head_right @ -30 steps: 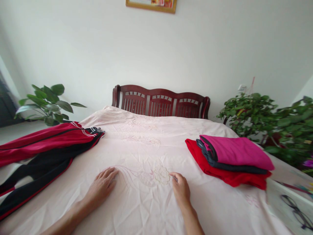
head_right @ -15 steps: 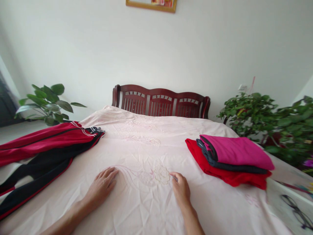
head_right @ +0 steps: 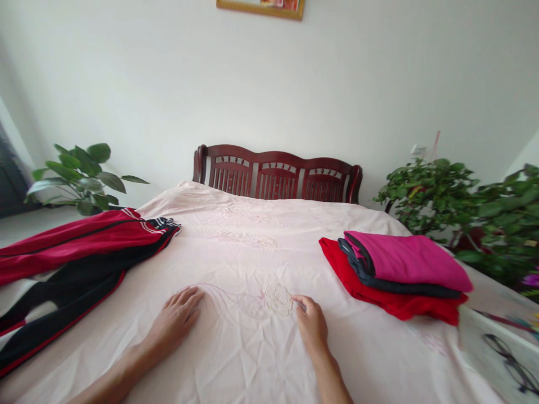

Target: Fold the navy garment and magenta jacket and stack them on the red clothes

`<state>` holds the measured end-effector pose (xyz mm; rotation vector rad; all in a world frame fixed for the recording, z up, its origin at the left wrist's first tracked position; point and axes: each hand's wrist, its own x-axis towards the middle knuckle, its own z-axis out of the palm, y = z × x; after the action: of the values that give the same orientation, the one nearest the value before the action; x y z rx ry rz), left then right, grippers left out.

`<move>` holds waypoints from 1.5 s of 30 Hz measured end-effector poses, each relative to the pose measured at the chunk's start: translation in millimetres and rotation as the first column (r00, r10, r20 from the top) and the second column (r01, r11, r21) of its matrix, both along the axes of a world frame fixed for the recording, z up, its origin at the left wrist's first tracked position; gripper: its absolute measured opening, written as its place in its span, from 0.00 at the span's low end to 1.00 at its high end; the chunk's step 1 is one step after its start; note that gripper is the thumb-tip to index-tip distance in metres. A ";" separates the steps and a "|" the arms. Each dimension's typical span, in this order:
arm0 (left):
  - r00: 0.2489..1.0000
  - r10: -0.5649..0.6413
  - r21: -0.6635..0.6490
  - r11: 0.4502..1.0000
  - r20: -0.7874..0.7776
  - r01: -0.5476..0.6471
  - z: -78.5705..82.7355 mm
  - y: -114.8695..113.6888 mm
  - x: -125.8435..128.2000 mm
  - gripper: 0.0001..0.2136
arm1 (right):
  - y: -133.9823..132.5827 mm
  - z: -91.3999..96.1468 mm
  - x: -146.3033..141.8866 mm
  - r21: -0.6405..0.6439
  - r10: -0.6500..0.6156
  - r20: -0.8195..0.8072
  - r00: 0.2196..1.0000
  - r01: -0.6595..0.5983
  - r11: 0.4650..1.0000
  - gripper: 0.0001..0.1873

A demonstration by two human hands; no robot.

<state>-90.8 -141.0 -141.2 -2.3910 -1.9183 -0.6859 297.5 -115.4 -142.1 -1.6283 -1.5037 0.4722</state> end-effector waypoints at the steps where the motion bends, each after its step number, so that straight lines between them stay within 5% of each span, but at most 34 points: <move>1: 1.000 0.000 -0.001 1.000 -0.002 0.000 0.3 0.0 0.0 0.20 | -0.1 0.0 0.0 0.001 0.000 -0.002 1.000 0.000 1.000 0.23; 45: 1.000 -0.006 -0.004 1.000 0.028 0.006 -1.9 0.5 -1.3 0.21 | -1.8 4.0 -2.0 0.023 0.000 -0.013 1.000 0.000 1.000 0.22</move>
<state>-92.1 -140.5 -143.2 -2.4034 -1.9256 -0.7199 295.4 -117.2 -138.0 -1.6047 -1.4943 0.4634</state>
